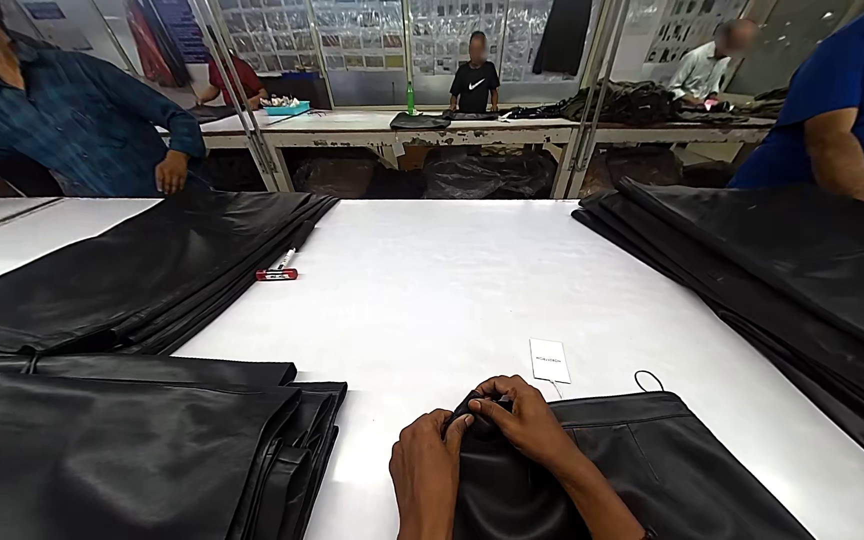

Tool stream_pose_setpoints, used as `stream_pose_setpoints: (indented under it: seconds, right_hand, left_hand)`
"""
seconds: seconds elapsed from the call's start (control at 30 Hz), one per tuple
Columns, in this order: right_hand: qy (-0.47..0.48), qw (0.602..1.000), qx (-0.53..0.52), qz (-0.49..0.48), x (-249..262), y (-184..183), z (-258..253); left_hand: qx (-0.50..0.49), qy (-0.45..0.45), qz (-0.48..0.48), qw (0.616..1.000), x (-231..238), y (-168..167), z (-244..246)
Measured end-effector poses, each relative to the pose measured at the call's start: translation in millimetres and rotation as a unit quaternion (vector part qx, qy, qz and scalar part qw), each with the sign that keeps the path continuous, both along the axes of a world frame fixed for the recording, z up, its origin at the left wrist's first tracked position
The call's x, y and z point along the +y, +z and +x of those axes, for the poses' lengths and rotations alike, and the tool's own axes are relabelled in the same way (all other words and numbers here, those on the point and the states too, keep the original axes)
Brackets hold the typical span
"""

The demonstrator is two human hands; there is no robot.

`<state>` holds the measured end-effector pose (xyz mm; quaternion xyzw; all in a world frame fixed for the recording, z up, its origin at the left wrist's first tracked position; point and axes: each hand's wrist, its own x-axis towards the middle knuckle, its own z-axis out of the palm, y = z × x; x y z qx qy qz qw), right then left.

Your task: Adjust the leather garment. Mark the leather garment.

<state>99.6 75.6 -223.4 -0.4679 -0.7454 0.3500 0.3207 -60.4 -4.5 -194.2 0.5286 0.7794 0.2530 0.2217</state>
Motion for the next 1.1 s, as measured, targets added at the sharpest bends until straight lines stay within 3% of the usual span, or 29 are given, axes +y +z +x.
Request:
stream_pose_setpoints:
  seconds: [0.13,0.3,0.63,0.77,0.87,0.97,1.03,1.1]
  right_hand:
    - [0.043,0.987,-0.133,-0.078,22.2,21.6,-15.7]
    - [0.067,0.961,-0.231,-0.135,38.6,40.7,-28.9]
    - [0.085,0.962,-0.238,-0.108,48.1,36.6,-28.6]
    - [0.099,0.967,-0.211,-0.104,53.3,33.3,-21.9]
    - [0.089,0.970,-0.204,-0.101,51.7,28.0,-20.7]
    - [0.045,0.975,-0.215,-0.006,37.3,21.7,-21.1]
    - [0.017,0.962,-0.224,0.154,19.1,10.2,-18.2]
    - [0.021,0.909,-0.219,0.353,9.4,0.0,-17.4]
  left_hand:
    - [0.068,0.044,0.039,0.996,0.7,-5.7,5.8]
    - [0.059,0.079,0.036,0.994,2.8,-6.4,8.5]
    - [0.164,0.044,0.136,0.976,-7.8,-13.3,48.5]
    - [0.248,-0.003,0.120,0.961,-27.9,-36.5,81.7]
    - [0.251,-0.009,0.136,0.958,-41.9,-50.9,86.4]
    - [0.252,-0.025,0.099,0.962,-41.0,-46.7,84.2]
    - [0.251,-0.037,0.081,0.964,-42.3,-45.8,85.4]
    - [0.255,-0.043,0.073,0.963,-42.4,-43.9,83.6]
